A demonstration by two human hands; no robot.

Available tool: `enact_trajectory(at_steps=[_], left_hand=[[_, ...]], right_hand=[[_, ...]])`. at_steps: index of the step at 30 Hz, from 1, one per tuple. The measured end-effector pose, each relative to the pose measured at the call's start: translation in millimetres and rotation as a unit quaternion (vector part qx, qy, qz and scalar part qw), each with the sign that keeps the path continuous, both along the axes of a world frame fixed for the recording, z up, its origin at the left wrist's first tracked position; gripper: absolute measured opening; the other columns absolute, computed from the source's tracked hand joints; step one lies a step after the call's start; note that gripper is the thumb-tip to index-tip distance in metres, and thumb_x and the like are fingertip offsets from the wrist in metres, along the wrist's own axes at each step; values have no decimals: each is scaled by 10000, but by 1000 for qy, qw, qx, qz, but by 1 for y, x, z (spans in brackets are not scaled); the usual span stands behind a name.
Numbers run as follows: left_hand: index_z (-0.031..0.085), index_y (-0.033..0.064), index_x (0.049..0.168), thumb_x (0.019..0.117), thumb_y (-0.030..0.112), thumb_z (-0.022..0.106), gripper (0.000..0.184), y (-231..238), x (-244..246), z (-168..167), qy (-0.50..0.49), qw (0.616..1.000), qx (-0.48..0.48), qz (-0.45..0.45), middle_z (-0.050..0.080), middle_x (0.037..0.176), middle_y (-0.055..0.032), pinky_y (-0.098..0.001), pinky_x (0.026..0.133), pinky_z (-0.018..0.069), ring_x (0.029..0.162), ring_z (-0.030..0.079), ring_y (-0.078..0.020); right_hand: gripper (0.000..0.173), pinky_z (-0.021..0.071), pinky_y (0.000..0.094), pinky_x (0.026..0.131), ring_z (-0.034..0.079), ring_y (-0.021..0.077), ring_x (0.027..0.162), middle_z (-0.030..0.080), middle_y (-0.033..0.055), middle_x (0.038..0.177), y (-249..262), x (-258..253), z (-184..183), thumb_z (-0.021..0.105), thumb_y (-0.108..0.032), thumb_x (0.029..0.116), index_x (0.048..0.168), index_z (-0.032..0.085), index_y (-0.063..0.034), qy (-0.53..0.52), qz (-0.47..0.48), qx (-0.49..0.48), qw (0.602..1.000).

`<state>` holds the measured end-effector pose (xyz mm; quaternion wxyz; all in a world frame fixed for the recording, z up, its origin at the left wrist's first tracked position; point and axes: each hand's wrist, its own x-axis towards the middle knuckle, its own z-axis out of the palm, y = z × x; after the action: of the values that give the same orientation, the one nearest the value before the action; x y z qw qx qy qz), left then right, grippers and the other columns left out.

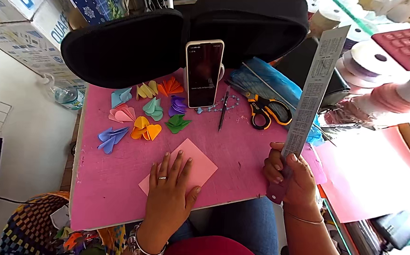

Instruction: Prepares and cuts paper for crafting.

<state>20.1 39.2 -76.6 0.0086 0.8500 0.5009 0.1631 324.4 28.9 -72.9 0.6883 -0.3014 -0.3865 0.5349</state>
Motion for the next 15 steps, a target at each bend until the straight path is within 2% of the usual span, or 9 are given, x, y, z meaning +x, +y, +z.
enact_trajectory(at_steps=[15], left_hand=[[524, 210, 1502, 1044, 598, 266, 654, 0, 2, 0, 11, 1000, 8, 1, 469, 1583, -78, -642, 1149, 271, 1475, 382, -406]], right_hand=[[325, 458, 150, 480, 532, 21, 525, 620, -58, 748, -1, -1, -1, 591, -327, 1034, 1263, 639, -101, 6, 0, 7, 1000]])
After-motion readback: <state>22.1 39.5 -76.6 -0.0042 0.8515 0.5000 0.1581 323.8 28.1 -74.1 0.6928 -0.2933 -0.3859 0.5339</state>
